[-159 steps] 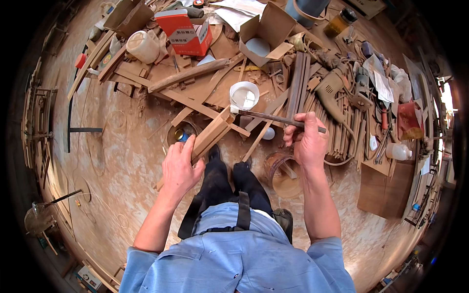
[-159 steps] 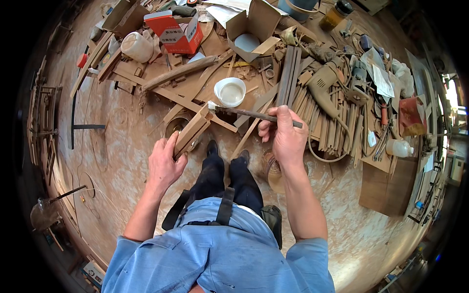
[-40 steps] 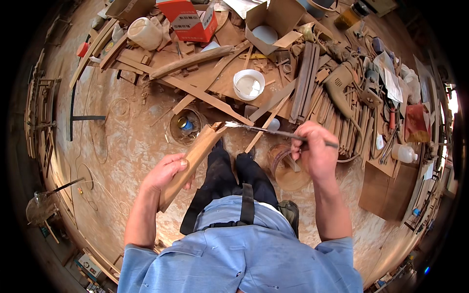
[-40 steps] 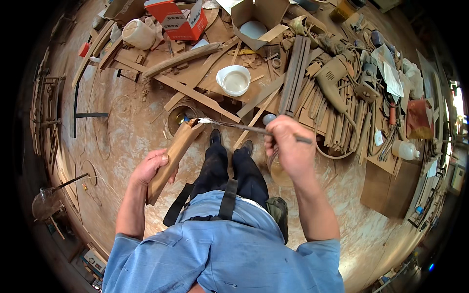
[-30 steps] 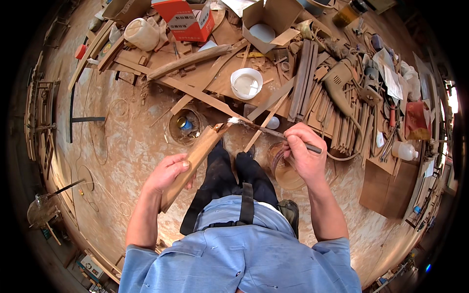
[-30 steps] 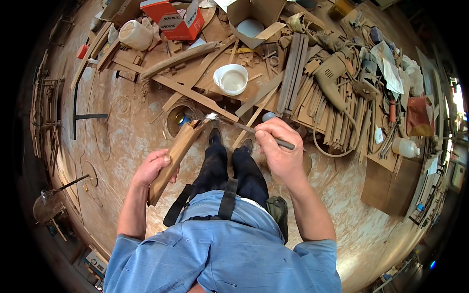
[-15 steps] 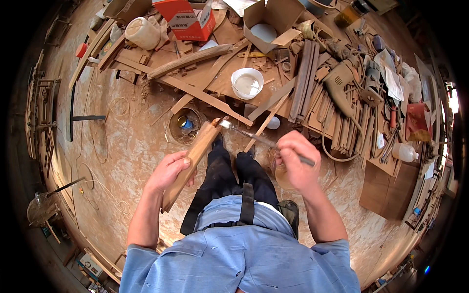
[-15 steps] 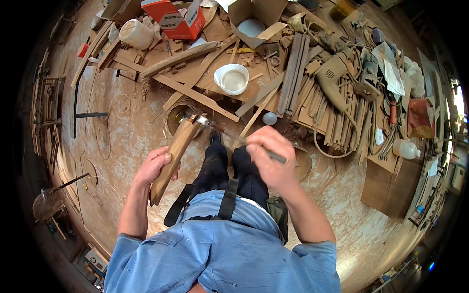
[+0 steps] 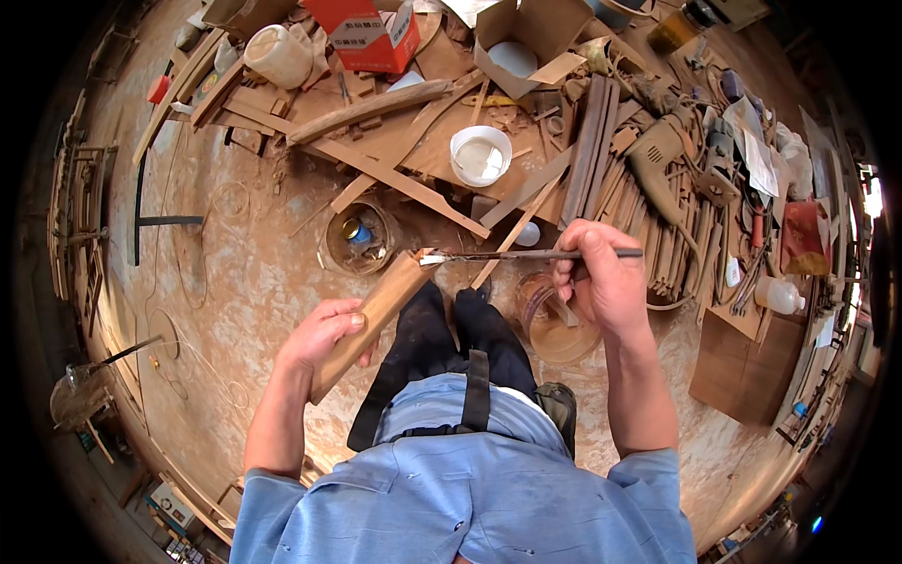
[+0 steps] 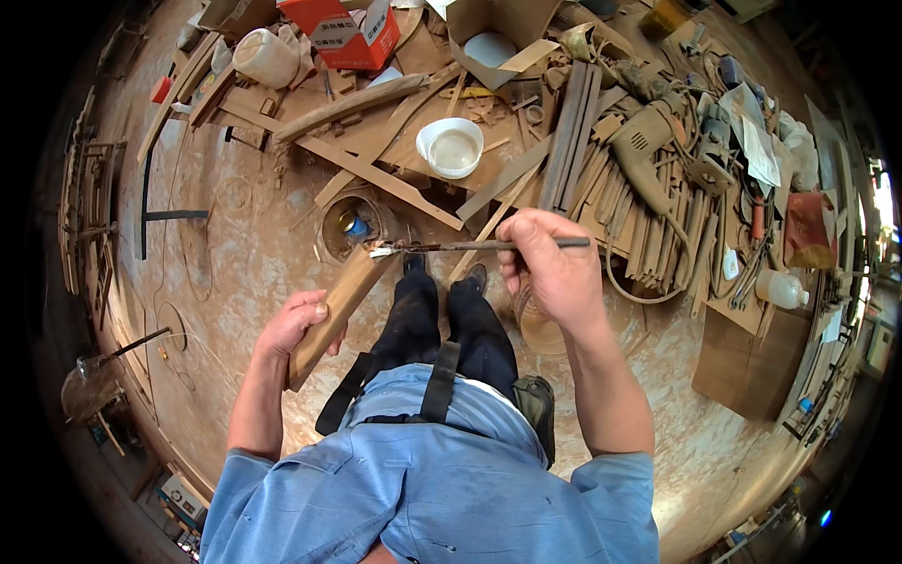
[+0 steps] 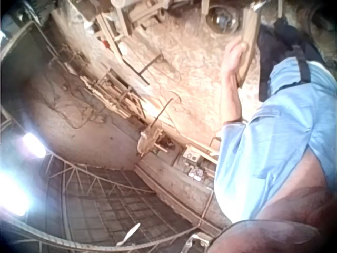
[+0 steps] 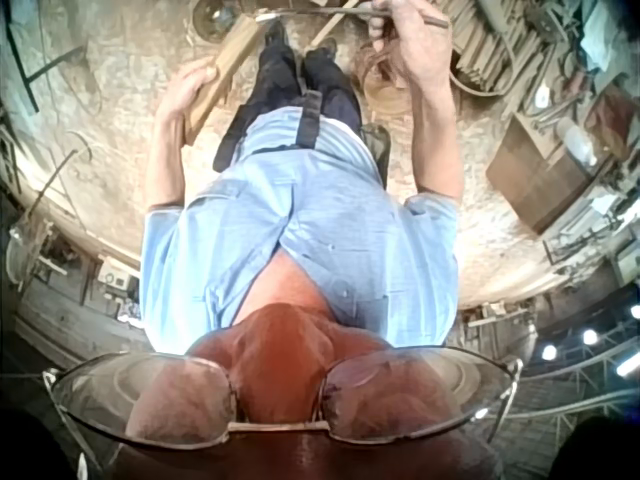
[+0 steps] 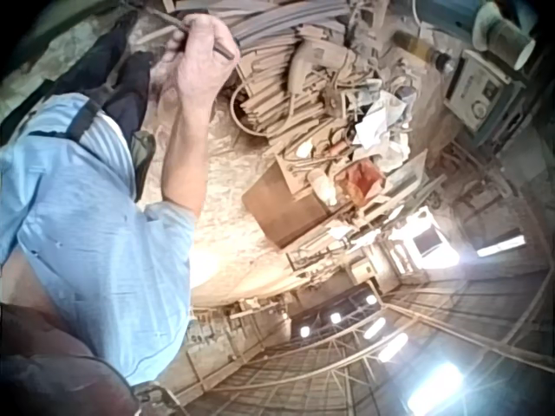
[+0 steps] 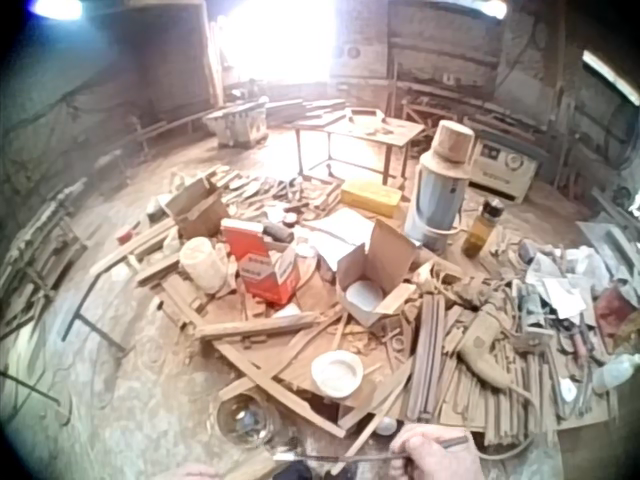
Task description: The person applies glue to the ends of wooden slats using a brush and a container of white adhesive. They then position the slats onto a curved wooden frame on the floor and secure them with a hammer. Finally, the person picks up a large wooden board and places it onto the frame, tapping it into position.
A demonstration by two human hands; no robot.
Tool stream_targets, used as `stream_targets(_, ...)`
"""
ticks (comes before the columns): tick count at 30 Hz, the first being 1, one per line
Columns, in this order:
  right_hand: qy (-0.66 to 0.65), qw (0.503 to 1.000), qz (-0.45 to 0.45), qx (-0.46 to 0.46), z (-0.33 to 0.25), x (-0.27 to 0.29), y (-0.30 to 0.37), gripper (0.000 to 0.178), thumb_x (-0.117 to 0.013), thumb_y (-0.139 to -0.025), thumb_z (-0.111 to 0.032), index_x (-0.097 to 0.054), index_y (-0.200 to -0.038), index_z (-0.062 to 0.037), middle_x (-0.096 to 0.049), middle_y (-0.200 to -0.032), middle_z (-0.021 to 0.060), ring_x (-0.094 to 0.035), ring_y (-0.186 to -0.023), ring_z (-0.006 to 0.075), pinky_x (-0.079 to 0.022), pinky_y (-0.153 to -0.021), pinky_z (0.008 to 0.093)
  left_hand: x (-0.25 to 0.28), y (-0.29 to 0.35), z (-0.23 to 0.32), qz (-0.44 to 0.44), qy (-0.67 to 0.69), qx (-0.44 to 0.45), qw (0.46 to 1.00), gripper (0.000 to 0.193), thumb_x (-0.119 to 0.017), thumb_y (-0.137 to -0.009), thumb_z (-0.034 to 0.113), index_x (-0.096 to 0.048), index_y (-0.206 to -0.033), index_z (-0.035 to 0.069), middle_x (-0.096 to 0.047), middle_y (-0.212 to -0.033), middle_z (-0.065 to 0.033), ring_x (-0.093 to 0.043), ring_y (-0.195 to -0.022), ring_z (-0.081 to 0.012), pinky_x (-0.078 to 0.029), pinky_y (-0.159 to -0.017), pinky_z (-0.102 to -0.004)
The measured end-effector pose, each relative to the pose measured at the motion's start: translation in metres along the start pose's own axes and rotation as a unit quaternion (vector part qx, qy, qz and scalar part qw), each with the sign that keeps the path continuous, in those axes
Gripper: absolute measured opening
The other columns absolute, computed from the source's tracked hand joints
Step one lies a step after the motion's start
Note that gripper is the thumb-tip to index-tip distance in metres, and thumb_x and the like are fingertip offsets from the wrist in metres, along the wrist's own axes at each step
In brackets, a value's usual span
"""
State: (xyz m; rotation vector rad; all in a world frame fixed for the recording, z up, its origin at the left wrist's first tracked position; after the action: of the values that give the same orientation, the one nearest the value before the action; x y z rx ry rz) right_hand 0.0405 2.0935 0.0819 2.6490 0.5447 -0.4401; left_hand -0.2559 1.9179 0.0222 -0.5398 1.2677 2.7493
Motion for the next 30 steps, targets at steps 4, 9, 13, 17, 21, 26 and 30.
stream_targets(4, 0.029, 0.998, 0.0, -0.052, 0.001, 0.005, -0.015, 0.03, -0.059, -0.094, -0.028, -0.063, -0.087, 0.0012, -0.059, -0.067, 0.0041, -0.054, -0.054, 0.0081, -0.045, -0.047, 0.02, -0.005, 0.005, 0.005, -0.026, -0.016, -0.003, 1.0, 0.045, -0.066, -0.078, 0.031, -0.058, -0.102, -0.006, -0.063, -0.074, -0.0151, -0.063, -0.056, -0.0227, -0.051, -0.053, -0.0326)
stream_targets(9, 0.108, 0.992, 0.03, -0.049, -0.013, 0.002, -0.022, 0.027, -0.06, -0.093, -0.026, -0.065, -0.087, -0.0002, -0.06, -0.068, 0.0029, -0.054, -0.055, 0.0065, -0.044, -0.047, 0.0188, -0.007, 0.011, 0.01, -0.009, -0.055, -0.019, 0.998, 0.051, -0.069, -0.075, 0.028, -0.058, -0.113, -0.006, -0.063, -0.08, -0.011, -0.063, -0.07, -0.0181, -0.051, -0.064, -0.0309)
stream_targets(13, 0.09, 0.994, 0.047, 0.043, -0.022, 0.013, -0.03, 0.026, -0.057, -0.095, -0.023, -0.065, -0.095, 0.0011, -0.062, -0.074, 0.0052, -0.058, -0.062, 0.0095, -0.046, -0.051, 0.0203, 0.0, 0.014, 0.012, 0.045, -0.112, -0.069, 0.99, 0.054, -0.071, -0.074, 0.016, -0.056, -0.123, -0.001, -0.062, -0.093, -0.0064, -0.059, -0.084, -0.0142, -0.048, -0.074, -0.028)
stream_targets(17, 0.201, 0.971, 0.106, 0.076, -0.017, 0.016, -0.041, 0.022, -0.058, -0.094, -0.019, -0.065, -0.098, 0.0011, -0.064, -0.076, 0.0051, -0.058, -0.063, 0.0083, -0.046, -0.051, 0.0197, 0.005, 0.012, 0.019, 0.052, -0.3, -0.166, 0.938, 0.059, -0.073, -0.069, 0.01, -0.056, -0.125, 0.003, -0.058, -0.095, -0.005, -0.056, -0.09, -0.0157, -0.045, -0.081, -0.0292)
stream_targets(21, 0.309, 0.94, 0.11, 0.096, 0.005, 0.018, -0.056, 0.017, -0.062, -0.09, -0.014, -0.064, -0.095, 0.0021, -0.063, -0.082, 0.004, -0.058, -0.07, 0.0088, -0.045, -0.06, 0.0216, -0.006, 0.016, 0.026, 0.148, -0.37, -0.185, 0.898, 0.053, -0.074, -0.067, 0.012, -0.059, -0.116, 0.001, -0.05, -0.095, -0.0019, -0.049, -0.089, -0.0127, -0.041, -0.078, -0.0273)
stream_targets(26, 0.436, 0.875, 0.057, 0.204, 0.02, 0.006, -0.076, 0.016, -0.064, -0.085, -0.011, -0.065, -0.096, 0.002, -0.066, -0.091, 0.0139, -0.065, -0.083, 0.0233, -0.049, -0.075, 0.0312, 0.01, 0.017, 0.015, 0.297, -0.311, -0.232, 0.873, 0.048, -0.073, -0.067, 0.01, -0.059, -0.112, 0.002, -0.057, -0.095, -0.0071, -0.056, -0.089, -0.02, -0.045, -0.08, -0.0308)
stream_targets(30, 0.465, 0.86, 0.048, 0.202, 0.034, 0.0, -0.09, 0.017, -0.065, -0.084, -0.012, -0.066, -0.096, 0.0003, -0.066, -0.092, 0.0164, -0.065, -0.085, 0.0287, -0.05, -0.076, 0.0334, 0.039, 0.027, 0.02, 0.399, 0.056, -0.284, 0.87, 0.027, -0.063, -0.085, 0.012, -0.052, -0.106, 0.001, -0.063, -0.099, -0.0122, -0.062, -0.084, -0.0209, -0.051, -0.078, -0.0328)
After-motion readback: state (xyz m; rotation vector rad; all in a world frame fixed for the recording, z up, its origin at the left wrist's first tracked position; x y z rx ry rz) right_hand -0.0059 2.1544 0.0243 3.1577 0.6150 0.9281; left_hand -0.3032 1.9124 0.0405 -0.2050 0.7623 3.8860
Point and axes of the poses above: each hand's wrist, its own y-axis away from the middle knuckle, its own x-axis out of the back of the hand, z = x × y, the point moved 4 cm from there along -y, towards the middle knuckle
